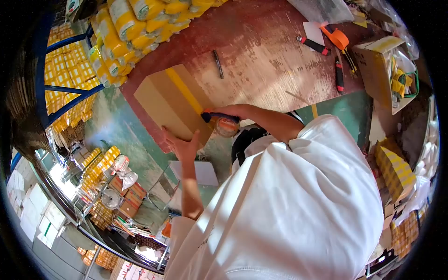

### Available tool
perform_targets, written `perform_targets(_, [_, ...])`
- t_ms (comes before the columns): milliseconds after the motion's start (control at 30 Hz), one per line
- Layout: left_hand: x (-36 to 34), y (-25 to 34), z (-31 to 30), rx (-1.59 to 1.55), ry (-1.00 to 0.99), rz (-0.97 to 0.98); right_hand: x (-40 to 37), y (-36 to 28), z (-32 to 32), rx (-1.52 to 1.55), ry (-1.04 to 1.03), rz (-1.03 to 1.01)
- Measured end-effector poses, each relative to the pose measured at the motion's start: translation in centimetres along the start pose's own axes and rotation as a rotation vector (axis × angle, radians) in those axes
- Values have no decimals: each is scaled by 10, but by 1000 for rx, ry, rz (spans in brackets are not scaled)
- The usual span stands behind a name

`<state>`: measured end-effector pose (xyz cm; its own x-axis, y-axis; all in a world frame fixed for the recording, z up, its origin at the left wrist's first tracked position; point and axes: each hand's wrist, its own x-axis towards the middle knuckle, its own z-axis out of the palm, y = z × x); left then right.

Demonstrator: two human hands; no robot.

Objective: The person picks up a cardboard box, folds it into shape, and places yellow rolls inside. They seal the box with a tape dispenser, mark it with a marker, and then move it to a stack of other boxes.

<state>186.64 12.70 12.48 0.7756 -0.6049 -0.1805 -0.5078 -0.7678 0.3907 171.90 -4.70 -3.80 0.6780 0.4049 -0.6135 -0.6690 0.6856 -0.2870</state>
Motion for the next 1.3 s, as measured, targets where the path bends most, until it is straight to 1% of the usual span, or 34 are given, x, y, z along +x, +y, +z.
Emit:
perform_targets(33, [-1,8,6,77,36,-54,-10,-10,4,-37,16,-12])
perform_targets(67, [-2,15,12,153,72,-109,-4,-9,-1,-81,-4,-34])
perform_targets(100, [0,20,17,131,93,-139,9,-5,-11,-123,-20,-57])
perform_targets(167, [-9,26,22,98,119,-212,10,-4,-20,-131,-44,-87])
perform_targets(233, [-16,42,32,25,198,-386,-6,-35,-22,-88,-64,-108])
perform_targets(267, [-10,52,40,-19,242,-460,25,-34,-43,-114,-22,-123])
perform_targets(367, [-5,83,53,-235,328,-661,22,-86,-64,-465,-95,105])
perform_targets(467, [-5,92,57,-344,385,-609,21,-99,-62,-501,-30,231])
perform_targets(500, [-5,99,55,-363,378,-641,15,-97,-64,-427,-43,236])
perform_targets(567, [-5,113,50,-399,363,-707,0,-84,-65,-277,-72,245])
perform_targets(667, [-4,106,54,-417,386,-629,1,-41,-80,-208,-139,99])
perform_targets(767, [-2,104,55,-534,401,-560,-38,-2,-72,-142,-50,-15])
perform_targets(800, [1,107,55,-457,408,-597,-32,22,-75,-120,13,-5])
perform_targets(833, [2,111,53,-379,414,-637,-53,33,-64,-42,11,-31])
perform_targets(867, [1,113,54,-299,423,-679,-56,48,-53,28,39,-39])
perform_targets(933, [1,112,59,-467,455,-643,-52,73,-24,178,81,-73])
perform_targets(1000, [1,105,66,-700,435,-661,-34,93,-11,302,81,-138])
perform_targets(1033, [3,97,72,-853,395,-692,-29,96,-6,347,65,-180])
perform_targets(1100, [15,84,84,-1091,302,-806,-24,93,-1,386,161,-237])
perform_targets(1133, [20,83,84,-1164,251,-902,-25,89,-17,341,101,-192])
perform_targets(1200, [24,86,82,-1287,50,-915,-28,66,-41,299,84,-163])
perform_targets(1267, [14,114,55,-1361,-249,-744,-60,33,-41,205,87,-173])
perform_targets(1300, [7,105,41,-1249,-257,-836,-60,32,-43,181,84,-169])
